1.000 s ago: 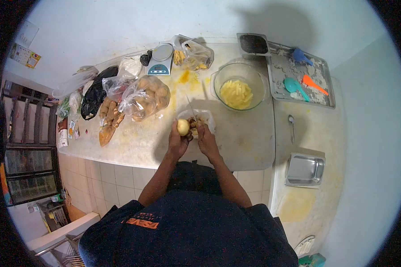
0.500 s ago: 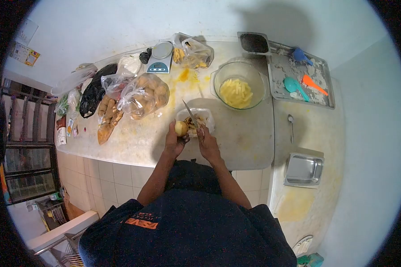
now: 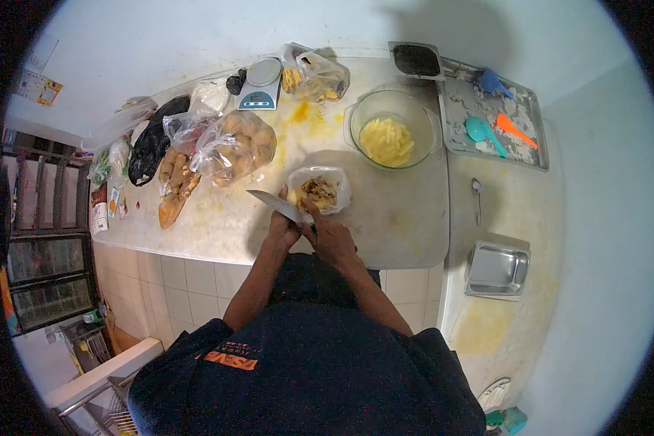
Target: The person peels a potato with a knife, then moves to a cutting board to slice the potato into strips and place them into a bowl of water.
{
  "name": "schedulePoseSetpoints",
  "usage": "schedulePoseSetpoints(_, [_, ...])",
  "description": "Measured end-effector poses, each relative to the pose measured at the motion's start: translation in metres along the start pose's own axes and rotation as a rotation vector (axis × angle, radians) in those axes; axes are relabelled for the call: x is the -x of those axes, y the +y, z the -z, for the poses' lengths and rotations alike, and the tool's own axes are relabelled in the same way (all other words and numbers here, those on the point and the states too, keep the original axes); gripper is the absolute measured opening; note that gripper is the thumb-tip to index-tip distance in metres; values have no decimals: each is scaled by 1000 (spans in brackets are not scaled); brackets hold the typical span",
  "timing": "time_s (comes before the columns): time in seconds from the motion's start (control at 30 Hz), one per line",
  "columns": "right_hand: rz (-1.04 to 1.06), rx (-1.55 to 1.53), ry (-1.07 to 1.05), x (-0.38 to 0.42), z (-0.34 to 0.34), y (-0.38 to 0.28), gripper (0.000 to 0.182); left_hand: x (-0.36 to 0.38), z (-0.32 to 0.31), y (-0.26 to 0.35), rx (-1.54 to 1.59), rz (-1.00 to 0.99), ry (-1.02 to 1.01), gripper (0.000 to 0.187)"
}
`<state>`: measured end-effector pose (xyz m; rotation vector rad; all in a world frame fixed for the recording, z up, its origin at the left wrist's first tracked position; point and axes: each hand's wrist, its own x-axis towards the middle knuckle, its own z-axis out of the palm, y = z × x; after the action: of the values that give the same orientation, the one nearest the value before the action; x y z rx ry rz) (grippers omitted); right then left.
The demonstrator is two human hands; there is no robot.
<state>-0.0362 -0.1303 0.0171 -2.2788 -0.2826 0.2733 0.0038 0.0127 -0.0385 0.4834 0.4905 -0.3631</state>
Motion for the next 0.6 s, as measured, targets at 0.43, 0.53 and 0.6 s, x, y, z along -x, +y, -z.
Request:
schedulePoseSetpoints(0.43, [10,234,-32,-5,-2,6,58,-5,8,-8,50,-29,111,37])
schedulePoseSetpoints(0.53, [8,226,-36,-6,-4,6,56,-7,15,-11,20,-61,160,33])
schedulePoseSetpoints(0.6, [5,217,-20,-7,-4,5,54,-6,18,-11,-6,-67,146,33])
